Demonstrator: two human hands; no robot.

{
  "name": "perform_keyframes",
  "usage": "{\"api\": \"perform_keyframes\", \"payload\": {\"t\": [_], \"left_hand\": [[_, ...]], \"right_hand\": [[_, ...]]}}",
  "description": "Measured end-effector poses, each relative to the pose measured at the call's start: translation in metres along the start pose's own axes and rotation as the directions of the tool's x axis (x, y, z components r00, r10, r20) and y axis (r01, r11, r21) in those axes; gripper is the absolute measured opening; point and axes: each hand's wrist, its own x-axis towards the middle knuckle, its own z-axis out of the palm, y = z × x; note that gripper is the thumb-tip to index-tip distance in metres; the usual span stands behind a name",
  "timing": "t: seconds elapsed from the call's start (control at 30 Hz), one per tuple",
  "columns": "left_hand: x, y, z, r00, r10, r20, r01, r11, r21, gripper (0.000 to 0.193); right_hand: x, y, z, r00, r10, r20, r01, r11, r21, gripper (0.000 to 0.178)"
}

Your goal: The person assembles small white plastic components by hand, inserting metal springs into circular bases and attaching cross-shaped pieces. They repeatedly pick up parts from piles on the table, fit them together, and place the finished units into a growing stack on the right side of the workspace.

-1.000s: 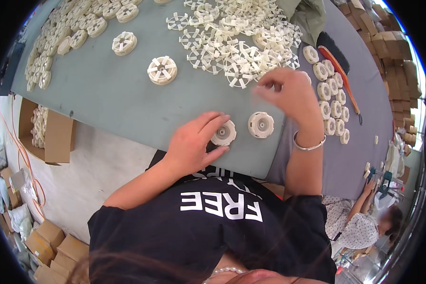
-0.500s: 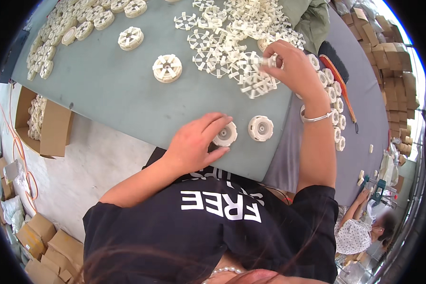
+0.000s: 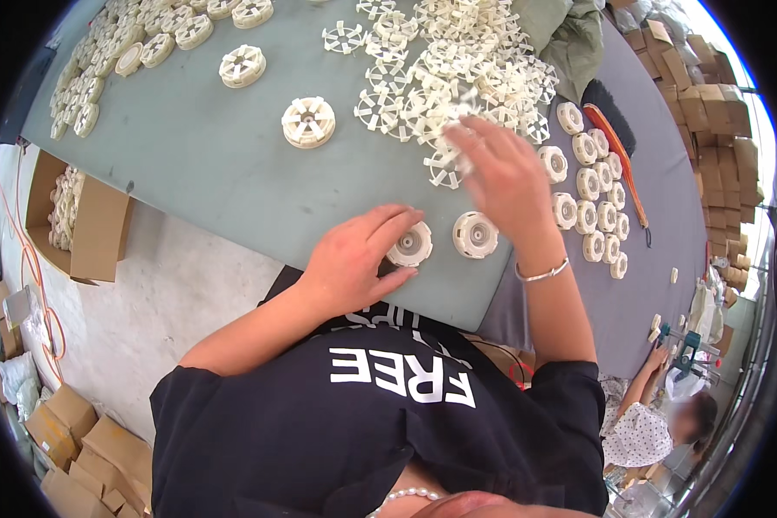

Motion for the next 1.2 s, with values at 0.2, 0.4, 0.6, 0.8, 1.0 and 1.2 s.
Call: {"api": "perform_keyframes", "payload": {"t": [0.2,0.4,0.6,0.8,1.0,1.2], "left_hand": [[-0.001,0.007,-0.004,0.995,-0.099,0.031,0.101,0.992,-0.072,0.078],[-0.005,0.008,-0.008,0.984,-0.166,0.056,0.171,0.980,-0.104,0.084],[-0.001,0.013,-0.021,0.943,-0.269,0.193,0.298,0.944,-0.139,0.082],[0.000,0.013,-0.025,0.951,-0.271,0.146,0.297,0.931,-0.209,0.075],[-0.007,-0.001,-0.015,0.962,-0.266,0.068,0.274,0.911,-0.309,0.055],[-0.005,0.005,-0.021,0.938,-0.336,0.087,0.342,0.850,-0.400,0.049]], "right_hand": [[-0.006,-0.012,-0.024,0.975,0.087,0.206,-0.118,0.982,0.146,0.062],[0.002,-0.010,-0.014,0.960,0.157,0.232,-0.186,0.976,0.110,0.052],[0.010,-0.008,-0.004,0.993,0.013,0.119,-0.017,0.999,0.034,0.049],[-0.009,-0.009,-0.012,0.981,0.032,-0.189,0.009,0.977,0.213,0.053],[-0.052,-0.051,-0.004,0.974,0.204,0.094,-0.224,0.849,0.479,0.055],[-0.053,-0.062,0.011,0.989,0.108,0.102,-0.140,0.909,0.393,0.052]]}}
